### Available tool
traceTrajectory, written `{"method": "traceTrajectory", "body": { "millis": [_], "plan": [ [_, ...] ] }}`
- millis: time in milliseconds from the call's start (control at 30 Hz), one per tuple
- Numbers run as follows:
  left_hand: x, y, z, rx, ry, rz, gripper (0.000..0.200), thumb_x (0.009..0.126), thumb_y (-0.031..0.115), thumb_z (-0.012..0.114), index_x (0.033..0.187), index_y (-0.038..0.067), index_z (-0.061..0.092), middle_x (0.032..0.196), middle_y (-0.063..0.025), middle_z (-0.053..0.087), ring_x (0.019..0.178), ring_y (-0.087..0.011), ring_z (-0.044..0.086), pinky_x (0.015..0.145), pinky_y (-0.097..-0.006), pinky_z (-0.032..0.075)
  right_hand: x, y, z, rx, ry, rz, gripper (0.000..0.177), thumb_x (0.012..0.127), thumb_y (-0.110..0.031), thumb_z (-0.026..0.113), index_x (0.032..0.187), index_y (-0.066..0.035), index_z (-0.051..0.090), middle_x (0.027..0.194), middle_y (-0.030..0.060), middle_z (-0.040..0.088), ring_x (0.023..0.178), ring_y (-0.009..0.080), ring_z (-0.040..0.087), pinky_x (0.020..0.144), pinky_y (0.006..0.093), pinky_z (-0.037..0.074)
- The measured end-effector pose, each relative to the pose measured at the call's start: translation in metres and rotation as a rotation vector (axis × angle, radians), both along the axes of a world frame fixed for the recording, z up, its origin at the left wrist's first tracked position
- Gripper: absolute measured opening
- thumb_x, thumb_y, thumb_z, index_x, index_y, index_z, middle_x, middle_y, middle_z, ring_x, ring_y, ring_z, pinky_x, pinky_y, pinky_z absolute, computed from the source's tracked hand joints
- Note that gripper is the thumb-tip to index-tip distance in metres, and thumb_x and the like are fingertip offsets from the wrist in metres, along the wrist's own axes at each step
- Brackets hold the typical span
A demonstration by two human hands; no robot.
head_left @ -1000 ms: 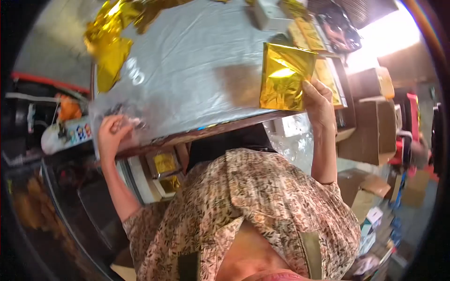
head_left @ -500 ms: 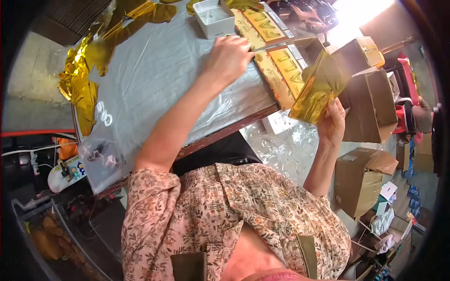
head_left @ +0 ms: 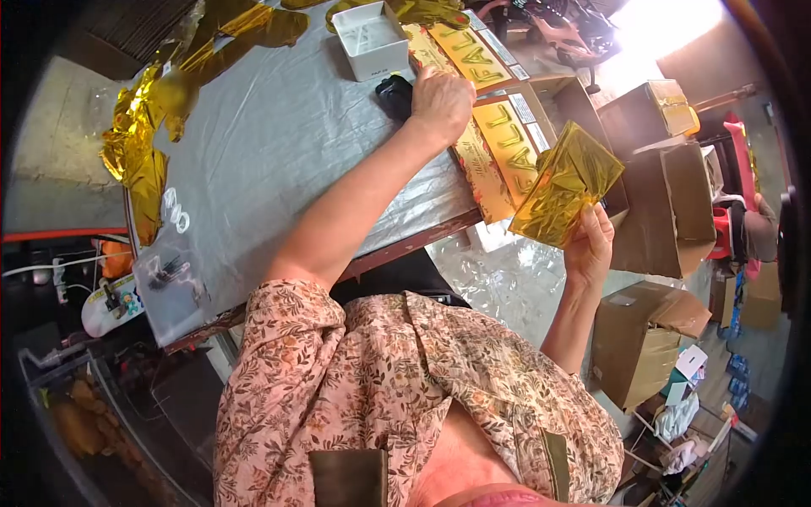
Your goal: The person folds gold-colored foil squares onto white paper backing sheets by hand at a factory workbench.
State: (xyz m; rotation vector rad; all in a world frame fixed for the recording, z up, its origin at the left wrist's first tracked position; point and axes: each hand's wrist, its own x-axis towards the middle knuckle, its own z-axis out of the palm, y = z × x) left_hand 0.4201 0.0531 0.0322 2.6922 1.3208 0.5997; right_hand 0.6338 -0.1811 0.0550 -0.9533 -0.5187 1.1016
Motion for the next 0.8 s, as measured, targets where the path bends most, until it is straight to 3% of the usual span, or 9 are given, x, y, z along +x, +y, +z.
{"method": "traceTrajectory", "body": {
  "millis": [300,400,467,600,667,733,800],
  "plan": [
    [0.013,-0.005,0.021,-0.084,-0.008,0.034,0.018,0.084,0.011,0.061,0.08,0.006,0.078,0.083,-0.0192,0.075,0.085,-0.036,0.075,0.082,-0.0475,0.059,0.004,-0.013,0.003,0.029,-0.009,0.012,0.02,0.1,-0.007,0.067,0.116,0.004,0.068,0.106,0.008,0.074,0.09,0.0102,0.068,0.084,0.024,0.053],
    [0.021,-0.009,0.03,-0.054,0.025,0.067,0.017,0.084,0.011,0.062,0.08,0.009,0.078,0.083,-0.0161,0.076,0.083,-0.0325,0.076,0.08,-0.0452,0.058,0.008,-0.021,0.001,0.021,-0.033,0.002,0.019,0.1,-0.007,0.067,0.116,0.003,0.068,0.107,0.0079,0.074,0.09,0.0099,0.068,0.084,0.0234,0.053],
    [0.026,-0.01,0.033,0.095,0.135,0.01,0.016,0.085,0.013,0.063,0.081,0.012,0.079,0.083,-0.0125,0.077,0.08,-0.0279,0.076,0.077,-0.0411,0.058,0.013,-0.025,-0.004,0.042,-0.038,0.025,0.018,0.1,-0.007,0.067,0.115,0.003,0.068,0.107,0.0081,0.075,0.091,0.0099,0.068,0.084,0.0234,0.054],
    [0.028,-0.007,0.041,0.151,0.105,0.044,0.015,0.085,0.015,0.066,0.081,0.015,0.08,0.083,-0.0103,0.078,0.078,-0.0245,0.077,0.075,-0.0368,0.056,0.006,-0.03,0.0,0.057,-0.04,0.032,0.017,0.1,-0.006,0.067,0.114,0.003,0.069,0.111,0.0089,0.075,0.095,0.0113,0.07,0.087,0.0247,0.055],
    [0.027,-0.004,0.046,0.147,0.032,0.055,0.015,0.084,0.013,0.065,0.082,0.012,0.08,0.083,-0.0118,0.077,0.08,-0.0273,0.077,0.077,-0.0411,0.058,0.002,-0.033,0.0,0.075,-0.044,0.031,0.016,0.099,-0.006,0.067,0.113,0.003,0.069,0.111,0.0092,0.075,0.096,0.0119,0.071,0.088,0.0251,0.055],
    [0.025,0.0,0.059,0.106,-0.034,0.091,0.015,0.085,0.012,0.065,0.083,0.011,0.08,0.084,-0.0129,0.077,0.083,-0.0289,0.077,0.078,-0.0428,0.059,0.001,-0.035,-0.002,0.147,-0.037,0.121,0.023,0.099,-0.005,0.068,0.12,0.003,0.068,0.119,0.0119,0.074,0.106,0.0167,0.071,0.097,0.0309,0.056],
    [0.021,0.007,0.068,0.071,-0.101,0.126,0.016,0.085,0.011,0.064,0.084,0.011,0.08,0.085,-0.014,0.077,0.086,-0.0304,0.077,0.08,-0.0446,0.059,-0.003,-0.037,-0.003,0.16,-0.032,0.119,0.022,0.099,-0.005,0.068,0.119,0.003,0.068,0.118,0.0117,0.074,0.105,0.0164,0.072,0.096,0.0297,0.056]
  ]
}}
